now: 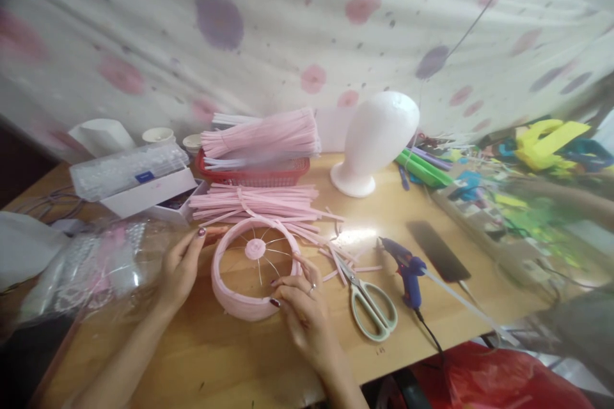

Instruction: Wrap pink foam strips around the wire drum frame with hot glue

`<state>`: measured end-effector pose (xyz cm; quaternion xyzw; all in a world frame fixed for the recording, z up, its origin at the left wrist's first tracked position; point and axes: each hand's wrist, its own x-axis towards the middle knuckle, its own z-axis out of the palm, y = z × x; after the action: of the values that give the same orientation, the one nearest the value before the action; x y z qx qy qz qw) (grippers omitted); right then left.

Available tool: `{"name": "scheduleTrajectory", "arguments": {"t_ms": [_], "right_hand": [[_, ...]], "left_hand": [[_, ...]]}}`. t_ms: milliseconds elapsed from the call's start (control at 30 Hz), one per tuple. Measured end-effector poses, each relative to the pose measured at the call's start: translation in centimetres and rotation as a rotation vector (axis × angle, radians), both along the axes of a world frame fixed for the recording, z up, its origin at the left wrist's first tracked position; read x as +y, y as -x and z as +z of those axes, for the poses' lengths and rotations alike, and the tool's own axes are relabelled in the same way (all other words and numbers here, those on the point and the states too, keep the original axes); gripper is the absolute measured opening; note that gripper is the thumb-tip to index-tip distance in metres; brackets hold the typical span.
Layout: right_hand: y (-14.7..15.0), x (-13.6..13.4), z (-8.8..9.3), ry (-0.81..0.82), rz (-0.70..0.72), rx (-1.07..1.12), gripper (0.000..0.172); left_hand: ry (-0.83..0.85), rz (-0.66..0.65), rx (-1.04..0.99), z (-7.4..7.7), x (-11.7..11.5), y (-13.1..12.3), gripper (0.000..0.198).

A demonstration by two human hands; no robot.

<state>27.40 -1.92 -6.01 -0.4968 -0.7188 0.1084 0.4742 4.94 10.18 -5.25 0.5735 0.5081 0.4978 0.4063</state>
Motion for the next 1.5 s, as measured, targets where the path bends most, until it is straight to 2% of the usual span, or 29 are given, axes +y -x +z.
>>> {"name": "scheduleTrajectory", "arguments": {"t_ms": [100,200,333,433,533,600,700,833,900,1033,1200,1267,1400,1500], "right_hand": [[0.0,0.0,0.0,0.004,-0.006,-0.003,0.023],[0.0,0.0,0.1,-0.022,0.002,-0.011,0.024],[0.1,0.1,0.0,-0.025,-0.016,-0.015,0.025],[0.1,0.0,-0.1,-0.020,-0.012,-0.009,0.025],[0.2,0.0,-0.2,-0.017,-0.006,-0.005,0.024],[0.3,0.0,-0.2,-0.012,-0.006,-0.012,0.024],[0.4,0.0,-0.4,-0.017,-0.004,-0.014,0.027],[0.4,0.1,-0.6,-0.021,0.016,-0.001,0.028],[0.4,0.1,-0.6,-0.013,0.018,-0.001,0.027],[0.4,0.0,-0.5,0.020,0.014,-0.008,0.024],[0.4,-0.1,-0.5,0.048,0.019,0.003,0.022],[0.4,-0.1,-0.4,0.046,0.018,-0.001,0.022],[0.5,0.0,-0.4,0.027,0.020,-0.003,0.022],[0.4,0.0,-0.5,0.023,0.021,0.001,0.022]], "left_hand": [[-0.042,0.102,0.016,1.3,0.0,0.6,0.040],[-0.077,0.215,0.022,3.5,-0.6,0.9,0.035],[-0.127,0.267,0.086,5.9,-2.0,1.1,0.027],[-0.184,0.240,0.092,6.8,-2.9,1.3,0.026],[-0.242,0.101,0.025,6.9,-3.7,1.9,0.048],[-0.240,0.065,-0.053,6.8,-4.3,2.4,0.054],[-0.157,0.123,-0.158,6.9,-5.5,2.8,0.041],[-0.115,0.251,-0.235,7.8,-7.0,2.2,0.019],[-0.137,0.314,-0.235,8.4,-7.4,1.6,0.021],[-0.158,0.311,-0.248,8.5,-7.6,0.8,0.036],[-0.204,0.330,-0.265,7.1,-7.2,0.8,0.021],[-0.277,0.290,-0.252,6.7,-7.0,1.1,0.016],[-0.456,0.105,-0.142,6.3,-6.8,1.9,0.016],[-0.463,0.038,-0.108,6.0,-7.1,2.1,0.015]]}}
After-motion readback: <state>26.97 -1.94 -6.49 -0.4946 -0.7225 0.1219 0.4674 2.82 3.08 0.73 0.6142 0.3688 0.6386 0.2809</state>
